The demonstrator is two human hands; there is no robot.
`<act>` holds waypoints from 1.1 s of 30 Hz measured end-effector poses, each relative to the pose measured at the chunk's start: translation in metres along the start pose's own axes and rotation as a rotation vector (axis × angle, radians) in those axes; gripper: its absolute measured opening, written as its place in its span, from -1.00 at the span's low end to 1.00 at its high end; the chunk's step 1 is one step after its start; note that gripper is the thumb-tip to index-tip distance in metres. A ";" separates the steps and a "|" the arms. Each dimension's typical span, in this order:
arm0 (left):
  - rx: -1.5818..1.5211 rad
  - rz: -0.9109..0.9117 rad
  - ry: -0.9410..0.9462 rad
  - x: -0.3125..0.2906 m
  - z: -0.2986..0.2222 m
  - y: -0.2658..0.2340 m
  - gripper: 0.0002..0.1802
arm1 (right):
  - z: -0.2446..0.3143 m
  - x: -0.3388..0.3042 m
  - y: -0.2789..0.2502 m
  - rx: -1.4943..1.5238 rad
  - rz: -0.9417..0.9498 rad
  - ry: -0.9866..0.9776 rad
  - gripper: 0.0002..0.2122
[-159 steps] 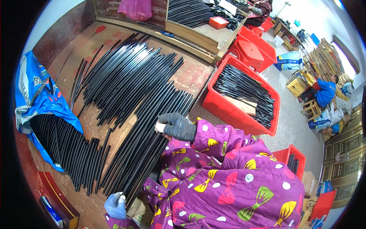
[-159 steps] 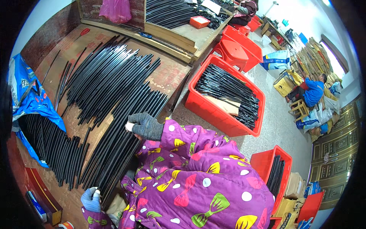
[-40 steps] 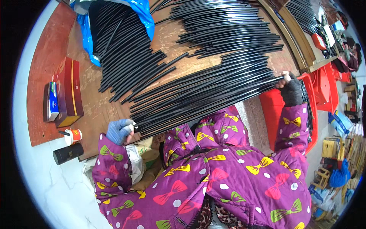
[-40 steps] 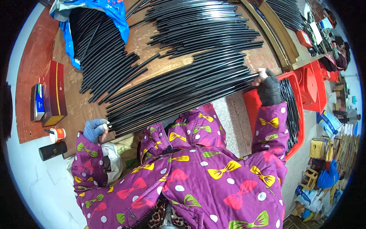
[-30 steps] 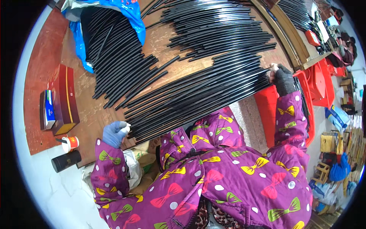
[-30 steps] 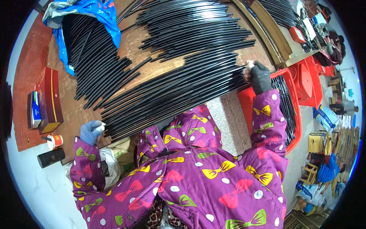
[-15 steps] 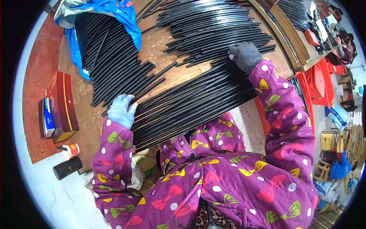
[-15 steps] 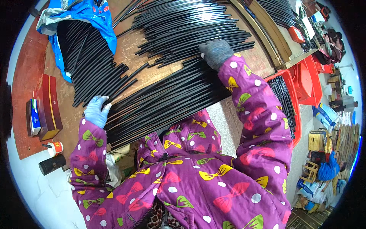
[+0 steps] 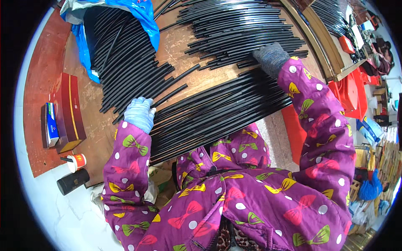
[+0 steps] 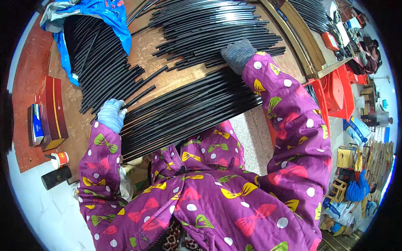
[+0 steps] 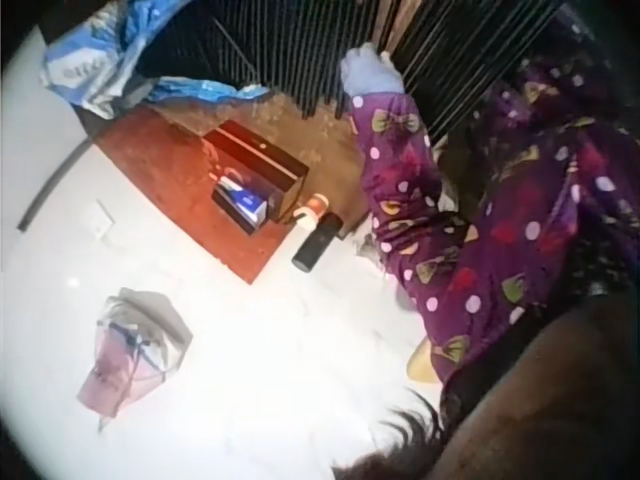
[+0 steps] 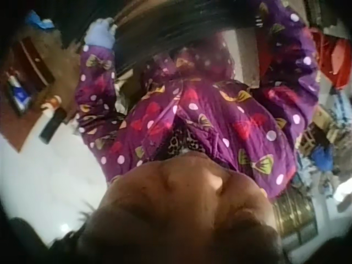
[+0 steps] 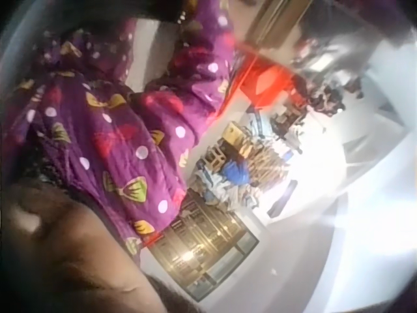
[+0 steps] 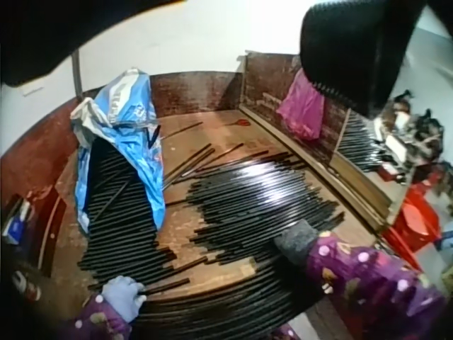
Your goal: Sorting and inspecting thin black metal rods on a factory assembly line.
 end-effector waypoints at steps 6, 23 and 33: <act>-0.286 -0.213 0.092 -0.009 -0.013 -0.008 -0.71 | 0.006 -0.021 0.005 -0.093 -0.412 0.006 -0.91; -0.772 0.045 -0.037 -0.060 -0.041 -0.031 -0.74 | 0.101 -0.073 -0.029 0.300 -0.636 -0.302 -0.74; -0.803 -0.004 0.003 -0.066 -0.041 -0.037 -0.77 | 0.099 -0.086 -0.024 0.424 -0.577 -0.192 -0.70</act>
Point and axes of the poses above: each hand's wrist, its own x-axis towards the middle knuckle, its own y-axis out of the palm, z = x × y, the point moved 2 cm from there along x, towards the middle knuckle, and after that the axes turned 10 degrees about -y, right-handed, at the moved point
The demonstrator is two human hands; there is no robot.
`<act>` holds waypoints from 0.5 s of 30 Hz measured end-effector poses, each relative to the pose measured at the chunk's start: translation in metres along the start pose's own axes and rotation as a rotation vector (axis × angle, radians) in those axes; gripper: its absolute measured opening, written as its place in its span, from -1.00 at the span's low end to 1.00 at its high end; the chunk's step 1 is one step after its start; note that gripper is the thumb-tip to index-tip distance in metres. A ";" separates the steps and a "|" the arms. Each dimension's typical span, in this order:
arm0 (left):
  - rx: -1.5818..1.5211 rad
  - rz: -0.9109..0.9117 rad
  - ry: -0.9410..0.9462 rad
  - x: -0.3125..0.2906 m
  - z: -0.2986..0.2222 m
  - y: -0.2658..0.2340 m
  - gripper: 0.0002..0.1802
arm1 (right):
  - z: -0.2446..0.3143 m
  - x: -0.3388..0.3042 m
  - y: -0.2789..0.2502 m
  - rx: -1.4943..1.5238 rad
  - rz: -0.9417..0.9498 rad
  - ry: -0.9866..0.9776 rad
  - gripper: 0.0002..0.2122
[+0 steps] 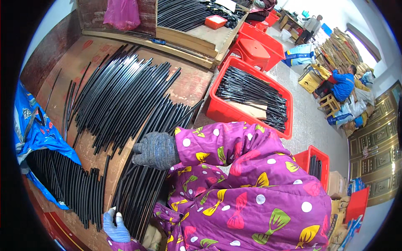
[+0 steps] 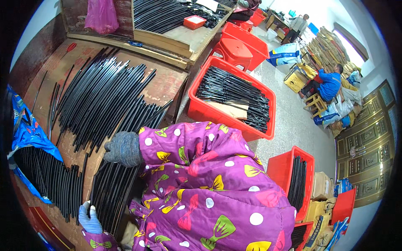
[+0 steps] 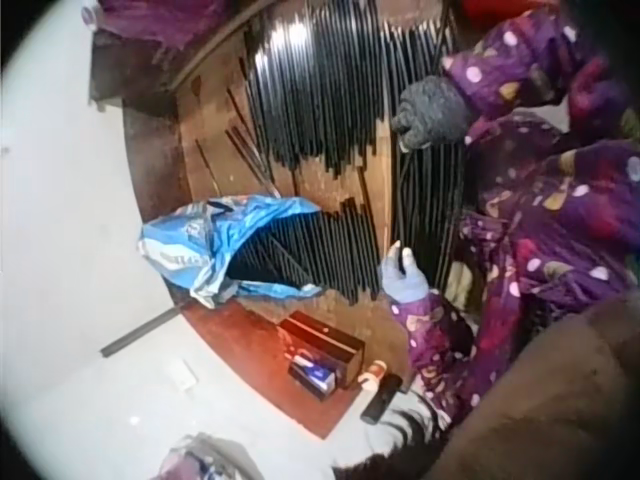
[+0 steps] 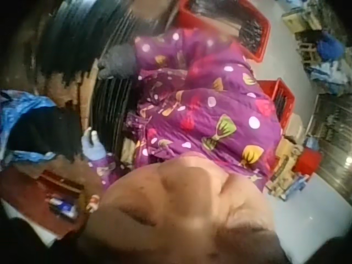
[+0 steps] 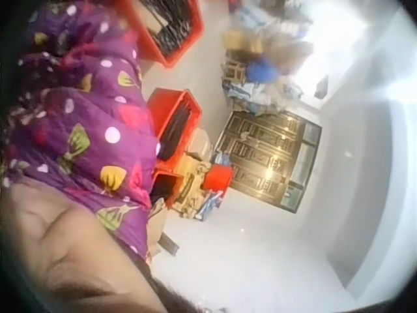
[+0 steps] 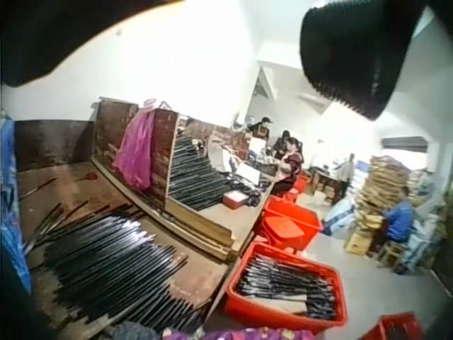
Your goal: Sorting and inspecting thin black metal rods on a factory assembly line.
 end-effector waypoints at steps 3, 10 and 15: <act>0.021 0.010 0.045 0.000 0.005 0.000 -0.79 | 0.000 0.000 0.001 0.008 -0.005 -0.033 -0.71; 0.031 0.199 0.127 0.002 0.003 0.016 -0.80 | 0.018 0.009 0.002 0.006 0.133 -0.159 -0.76; 0.011 0.185 0.106 -0.006 -0.001 0.003 -0.80 | 0.021 0.025 -0.005 0.033 0.037 -0.157 -0.74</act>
Point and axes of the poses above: each hand's wrist, its own x-axis towards the middle knuckle, its own y-axis out of the palm, z = x × y, the point moved 2 cm from there along x, towards the middle knuckle, and after that the axes turned 10 degrees about -y, right-handed, at the moved point
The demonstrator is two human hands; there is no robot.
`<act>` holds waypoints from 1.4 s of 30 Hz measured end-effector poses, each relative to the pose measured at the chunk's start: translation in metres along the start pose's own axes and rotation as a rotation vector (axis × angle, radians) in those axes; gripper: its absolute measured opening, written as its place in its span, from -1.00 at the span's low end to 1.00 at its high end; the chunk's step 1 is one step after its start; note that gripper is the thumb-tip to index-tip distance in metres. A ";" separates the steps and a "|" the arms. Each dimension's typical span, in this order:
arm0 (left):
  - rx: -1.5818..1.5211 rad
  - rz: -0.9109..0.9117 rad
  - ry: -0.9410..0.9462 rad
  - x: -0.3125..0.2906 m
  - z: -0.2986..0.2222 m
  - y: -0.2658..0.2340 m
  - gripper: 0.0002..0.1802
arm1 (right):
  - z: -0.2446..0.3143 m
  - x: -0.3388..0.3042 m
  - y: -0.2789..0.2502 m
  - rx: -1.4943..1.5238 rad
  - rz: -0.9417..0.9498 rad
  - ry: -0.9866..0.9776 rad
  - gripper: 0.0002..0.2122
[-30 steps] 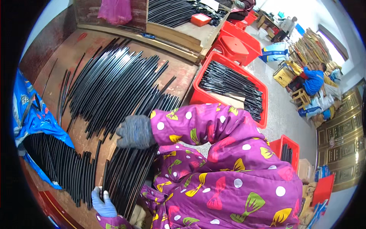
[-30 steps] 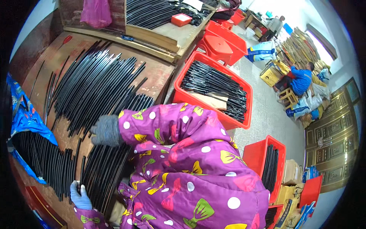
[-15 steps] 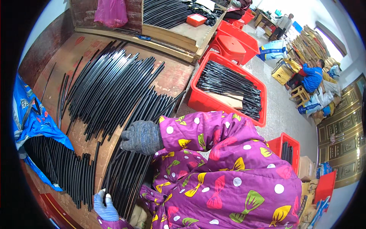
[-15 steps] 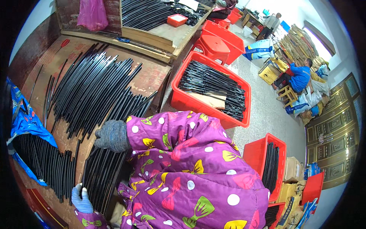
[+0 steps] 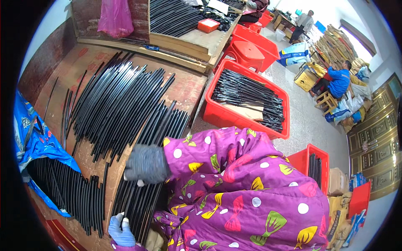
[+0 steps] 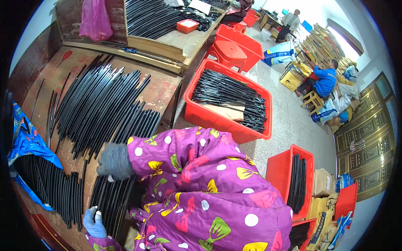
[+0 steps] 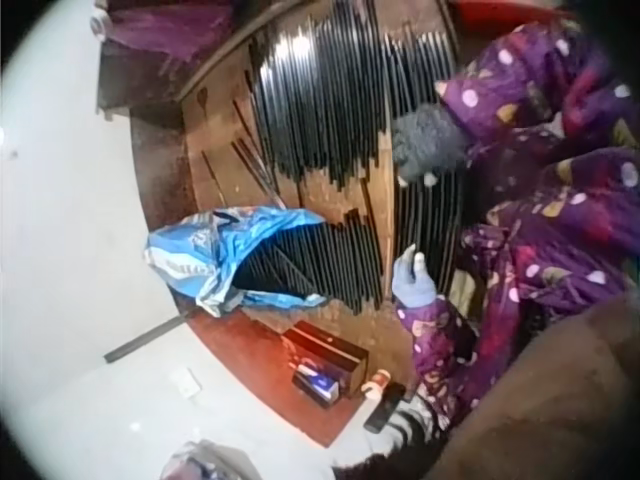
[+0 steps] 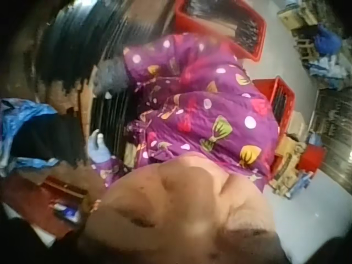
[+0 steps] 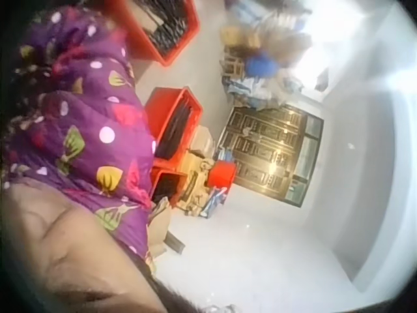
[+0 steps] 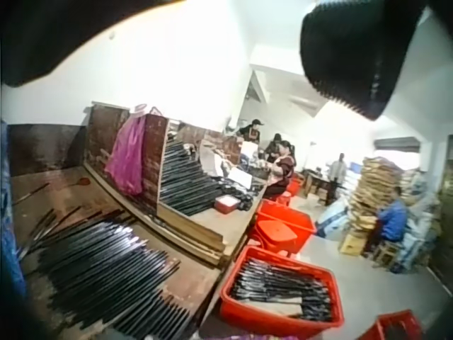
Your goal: Sorting and inspecting thin black metal rods on a factory assembly line.
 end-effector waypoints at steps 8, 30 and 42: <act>-0.098 -0.102 -0.068 -0.007 0.038 -0.009 -0.80 | -0.061 -0.086 -0.046 -0.298 -0.556 0.477 -0.61; -0.191 -0.120 -0.123 -0.017 0.017 -0.007 -0.82 | -0.053 -0.105 -0.017 0.783 -1.009 0.993 -0.81; -0.085 -0.116 -0.036 -0.023 0.011 -0.010 -0.81 | -0.066 -0.110 -0.009 1.232 -1.179 0.819 -0.87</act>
Point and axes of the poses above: each hand's wrist, its own x-axis towards the middle knuckle, its own y-axis out of the palm, z = x × y, the point moved 2 cm from there along x, towards the middle knuckle, and after that the axes turned 10 degrees about -y, right-handed, at the moved point
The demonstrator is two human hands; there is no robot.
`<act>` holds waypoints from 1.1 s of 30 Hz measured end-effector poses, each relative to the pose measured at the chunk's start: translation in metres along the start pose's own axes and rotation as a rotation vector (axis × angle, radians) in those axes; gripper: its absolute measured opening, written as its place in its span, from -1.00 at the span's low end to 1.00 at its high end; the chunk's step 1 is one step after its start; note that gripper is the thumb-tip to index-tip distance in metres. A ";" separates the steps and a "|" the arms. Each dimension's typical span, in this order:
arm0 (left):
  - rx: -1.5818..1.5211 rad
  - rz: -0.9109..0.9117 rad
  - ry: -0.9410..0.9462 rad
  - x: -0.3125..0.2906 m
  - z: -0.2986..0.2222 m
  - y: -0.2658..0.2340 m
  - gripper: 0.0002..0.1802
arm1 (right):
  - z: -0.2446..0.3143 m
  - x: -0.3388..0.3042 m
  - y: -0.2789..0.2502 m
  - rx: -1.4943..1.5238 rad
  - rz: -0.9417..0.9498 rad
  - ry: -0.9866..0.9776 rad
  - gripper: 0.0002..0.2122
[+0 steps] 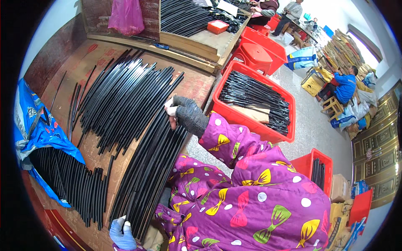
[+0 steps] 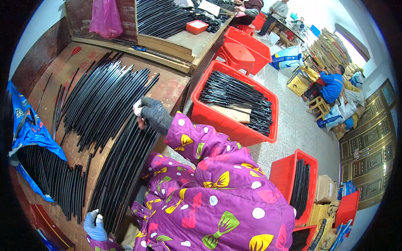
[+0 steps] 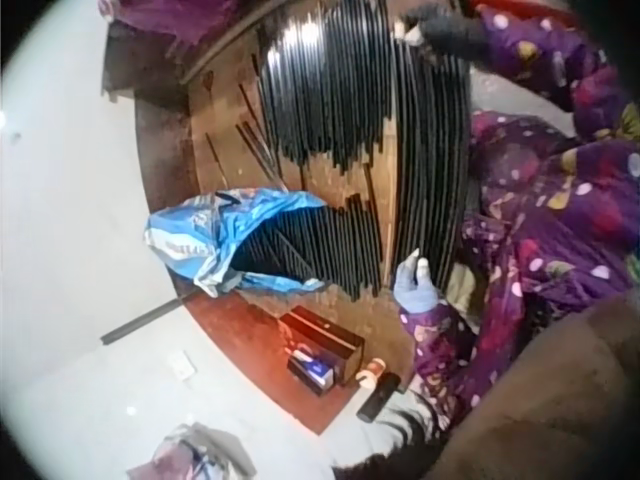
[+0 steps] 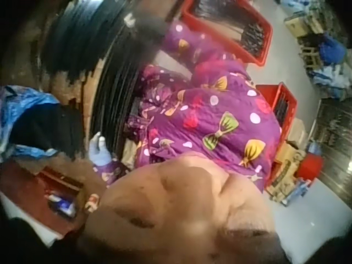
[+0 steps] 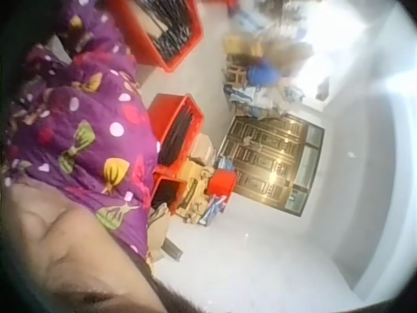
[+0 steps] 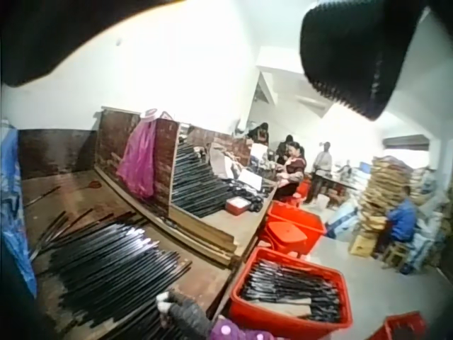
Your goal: Sorting and inspecting thin black metal rods on a factory assembly line.
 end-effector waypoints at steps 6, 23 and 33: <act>0.017 0.017 0.053 0.003 -0.003 0.009 -0.81 | 0.005 -0.031 0.029 -0.030 0.218 -0.070 -0.88; 0.001 0.001 0.058 -0.004 -0.020 0.023 -0.79 | -0.038 -0.100 0.120 0.049 0.556 0.201 -0.78; 0.027 0.054 0.073 0.000 -0.029 0.028 -0.75 | -0.039 -0.101 0.122 -0.038 0.625 0.048 -0.82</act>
Point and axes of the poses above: each hand's wrist, its own x-axis towards the middle knuckle, its own y-axis out of the palm, z = x × y, the point moved 2 cm from there along x, towards the middle knuckle, and after that the axes turned 10 degrees about -y, right-handed, at the moved point
